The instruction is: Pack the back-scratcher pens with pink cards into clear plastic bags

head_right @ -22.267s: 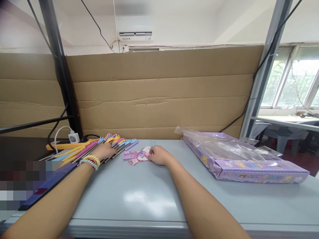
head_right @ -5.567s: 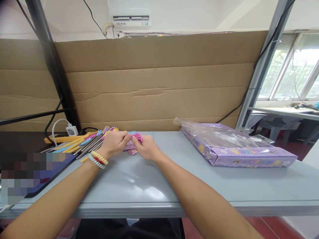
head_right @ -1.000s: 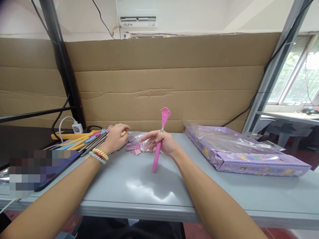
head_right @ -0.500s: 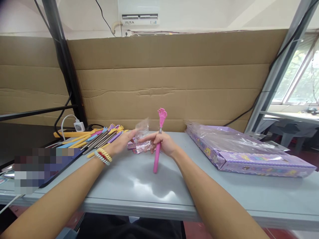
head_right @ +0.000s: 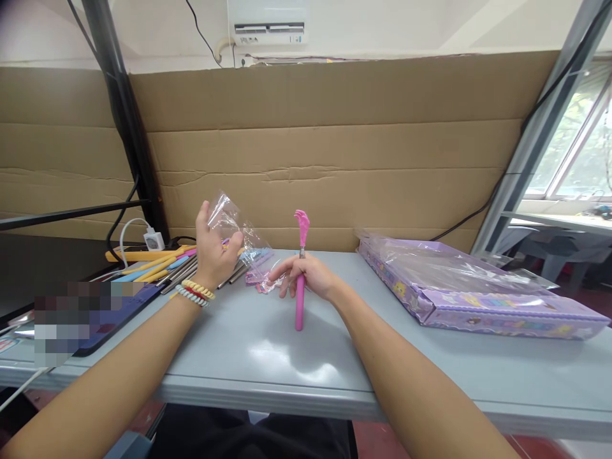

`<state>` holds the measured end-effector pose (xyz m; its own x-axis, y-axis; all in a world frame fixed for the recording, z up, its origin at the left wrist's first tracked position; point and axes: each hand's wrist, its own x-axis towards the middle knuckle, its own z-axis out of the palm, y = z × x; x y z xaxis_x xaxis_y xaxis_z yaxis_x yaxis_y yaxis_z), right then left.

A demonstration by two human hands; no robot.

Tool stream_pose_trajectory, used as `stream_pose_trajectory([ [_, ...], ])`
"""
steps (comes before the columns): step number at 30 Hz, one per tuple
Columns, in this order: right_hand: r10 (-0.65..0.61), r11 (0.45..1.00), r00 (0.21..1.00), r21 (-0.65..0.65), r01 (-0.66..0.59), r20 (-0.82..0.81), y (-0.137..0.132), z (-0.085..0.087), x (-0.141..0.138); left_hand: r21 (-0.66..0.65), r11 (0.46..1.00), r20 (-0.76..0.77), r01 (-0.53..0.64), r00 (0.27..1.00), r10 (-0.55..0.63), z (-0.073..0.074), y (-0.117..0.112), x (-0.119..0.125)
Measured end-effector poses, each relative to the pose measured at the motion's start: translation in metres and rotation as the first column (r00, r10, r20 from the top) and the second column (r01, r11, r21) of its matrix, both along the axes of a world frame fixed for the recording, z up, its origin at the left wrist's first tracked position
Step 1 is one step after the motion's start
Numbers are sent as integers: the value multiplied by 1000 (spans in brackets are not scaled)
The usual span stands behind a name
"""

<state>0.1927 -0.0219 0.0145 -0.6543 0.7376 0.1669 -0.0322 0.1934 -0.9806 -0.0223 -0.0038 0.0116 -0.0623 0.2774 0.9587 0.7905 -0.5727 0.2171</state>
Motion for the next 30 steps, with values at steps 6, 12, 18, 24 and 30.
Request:
stream_pose_trajectory([
  [6, -40, 999, 999, -17, 40, -2, 0, -1, 0, -140, 983, 131, -114, 982, 133, 1, 4, -4],
  [12, -123, 992, 992, -33, 125, 33, 1, -1, -1, -403, 915, 230, -22, 965, 125, 3, 13, -16],
  [18, -170, 985, 985, -24, 171, 37, 4, -3, -2, -607, 788, 149, 101, 989, -12, -1, 18, -13],
  [24, -192, 981, 980, -6, 193, 53, 5, -3, -2, -518, 733, 595, 440, 801, -60, -2, 25, -15],
  [30, -255, 966, 967, -32, 256, 14, 6, -3, -3, -353, 670, 832, 654, 546, -95, 7, 18, -16],
])
